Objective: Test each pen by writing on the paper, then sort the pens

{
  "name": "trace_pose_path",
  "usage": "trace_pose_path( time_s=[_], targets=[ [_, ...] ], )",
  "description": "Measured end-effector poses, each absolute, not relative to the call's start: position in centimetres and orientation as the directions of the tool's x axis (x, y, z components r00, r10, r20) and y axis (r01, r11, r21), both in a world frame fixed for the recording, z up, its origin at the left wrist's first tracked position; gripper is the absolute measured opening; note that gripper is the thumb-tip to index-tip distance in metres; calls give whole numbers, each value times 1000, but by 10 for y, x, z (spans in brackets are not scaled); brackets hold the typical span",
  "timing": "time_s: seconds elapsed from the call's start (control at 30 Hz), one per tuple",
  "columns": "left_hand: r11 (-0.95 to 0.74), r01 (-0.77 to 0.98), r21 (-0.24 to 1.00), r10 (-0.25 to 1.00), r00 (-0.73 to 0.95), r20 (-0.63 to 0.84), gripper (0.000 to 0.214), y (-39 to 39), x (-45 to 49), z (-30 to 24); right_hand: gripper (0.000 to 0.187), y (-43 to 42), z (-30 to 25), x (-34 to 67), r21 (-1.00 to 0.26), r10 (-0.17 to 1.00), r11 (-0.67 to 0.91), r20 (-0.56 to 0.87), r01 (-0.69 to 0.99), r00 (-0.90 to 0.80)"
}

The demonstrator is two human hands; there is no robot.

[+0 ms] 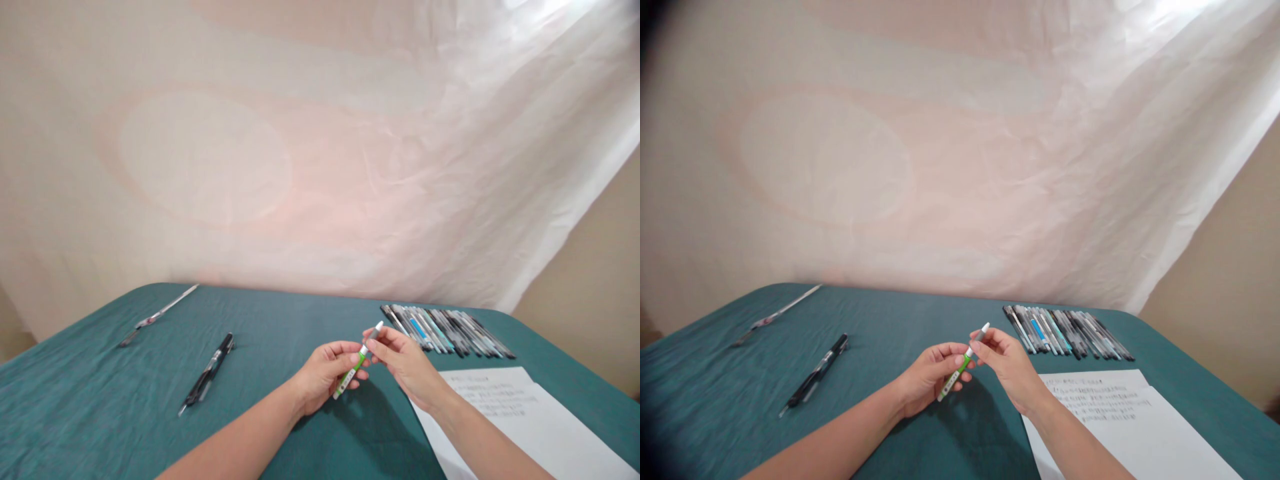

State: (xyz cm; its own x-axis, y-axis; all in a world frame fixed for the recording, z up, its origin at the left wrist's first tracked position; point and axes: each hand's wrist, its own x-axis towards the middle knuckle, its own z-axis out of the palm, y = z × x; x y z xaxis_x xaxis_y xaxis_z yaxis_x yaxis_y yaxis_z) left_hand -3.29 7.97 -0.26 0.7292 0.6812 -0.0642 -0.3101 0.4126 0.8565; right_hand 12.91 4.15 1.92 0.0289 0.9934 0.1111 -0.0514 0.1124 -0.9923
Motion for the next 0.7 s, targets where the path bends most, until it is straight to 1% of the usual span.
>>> trace_pose_path(
  time_s=[0.23, 0.43, 0.7],
  targets=[
    [413, -312, 856, 688, 722, -68, 28, 80, -34, -2, 25, 42, 14, 127, -992, 994, 108, 107, -61, 19],
    [397, -316, 861, 701, 711, -62, 32, 80, -34, -5, 22, 40, 12, 126, -992, 994, 112, 113, -65, -1],
    [389, -295, 873, 716, 693, -85, 37, 79, -34, -6, 25, 37, 8, 125, -994, 995, 103, 103, -35, 2]
  ],
)
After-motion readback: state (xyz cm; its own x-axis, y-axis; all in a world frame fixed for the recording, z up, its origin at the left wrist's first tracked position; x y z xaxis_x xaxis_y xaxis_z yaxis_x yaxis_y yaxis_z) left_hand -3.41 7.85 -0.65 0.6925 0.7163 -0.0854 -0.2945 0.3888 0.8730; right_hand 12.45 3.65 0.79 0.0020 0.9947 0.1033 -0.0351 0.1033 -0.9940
